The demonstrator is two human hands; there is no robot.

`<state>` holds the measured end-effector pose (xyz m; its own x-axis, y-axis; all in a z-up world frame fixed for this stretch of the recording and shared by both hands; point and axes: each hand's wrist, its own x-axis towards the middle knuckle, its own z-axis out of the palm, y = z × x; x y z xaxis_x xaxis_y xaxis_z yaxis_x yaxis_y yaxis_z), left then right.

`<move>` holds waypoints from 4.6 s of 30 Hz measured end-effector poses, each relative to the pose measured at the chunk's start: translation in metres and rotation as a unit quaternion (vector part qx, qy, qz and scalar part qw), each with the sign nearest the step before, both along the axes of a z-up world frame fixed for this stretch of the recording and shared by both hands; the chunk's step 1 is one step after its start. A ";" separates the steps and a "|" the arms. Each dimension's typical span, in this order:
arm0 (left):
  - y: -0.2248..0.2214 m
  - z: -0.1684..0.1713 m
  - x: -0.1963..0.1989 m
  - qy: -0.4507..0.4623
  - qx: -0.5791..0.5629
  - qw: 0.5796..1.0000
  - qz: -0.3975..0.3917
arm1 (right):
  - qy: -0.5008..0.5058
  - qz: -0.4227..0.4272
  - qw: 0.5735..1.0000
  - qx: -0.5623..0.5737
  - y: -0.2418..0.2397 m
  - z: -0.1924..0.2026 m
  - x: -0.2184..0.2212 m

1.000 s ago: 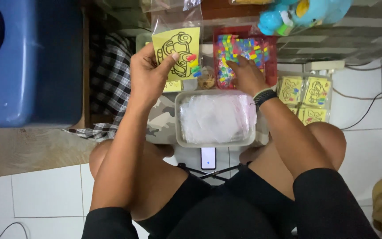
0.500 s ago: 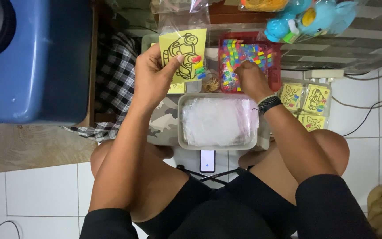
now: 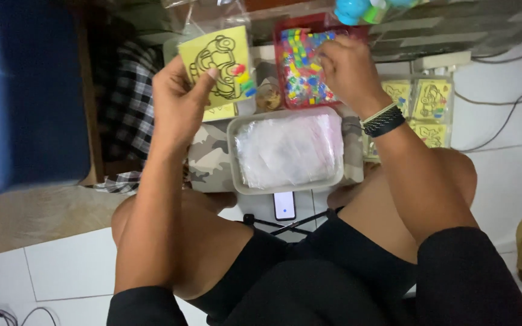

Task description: Packing small illustrated cards and colorful plastic bits into clear plastic bags.

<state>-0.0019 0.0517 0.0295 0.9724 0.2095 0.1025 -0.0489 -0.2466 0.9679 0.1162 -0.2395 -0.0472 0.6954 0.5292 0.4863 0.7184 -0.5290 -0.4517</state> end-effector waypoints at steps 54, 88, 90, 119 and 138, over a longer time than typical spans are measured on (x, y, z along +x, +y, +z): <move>0.008 0.002 -0.008 -0.039 -0.014 0.999 0.024 | 0.307 -0.117 0.899 -0.289 -0.008 -0.063 0.018; -0.004 -0.003 0.000 -0.034 0.003 0.999 -0.004 | 0.252 0.100 0.902 -0.335 0.011 -0.081 -0.090; -0.001 -0.009 0.003 -0.021 -0.007 1.000 0.005 | 0.148 0.120 0.923 -0.335 0.007 -0.111 -0.102; 0.001 0.000 -0.001 -0.012 -0.006 1.000 0.007 | 0.229 -0.106 0.942 -0.221 -0.016 -0.120 0.022; 0.000 0.002 -0.001 -0.025 -0.022 0.999 0.003 | 0.102 -0.082 0.969 -0.210 -0.013 -0.012 -0.008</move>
<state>-0.0025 0.0515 0.0312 0.9648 0.2211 0.1422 -0.0968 -0.2041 0.9741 0.1079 -0.2523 -0.0587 0.8461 0.5245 0.0950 0.5271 -0.7968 -0.2955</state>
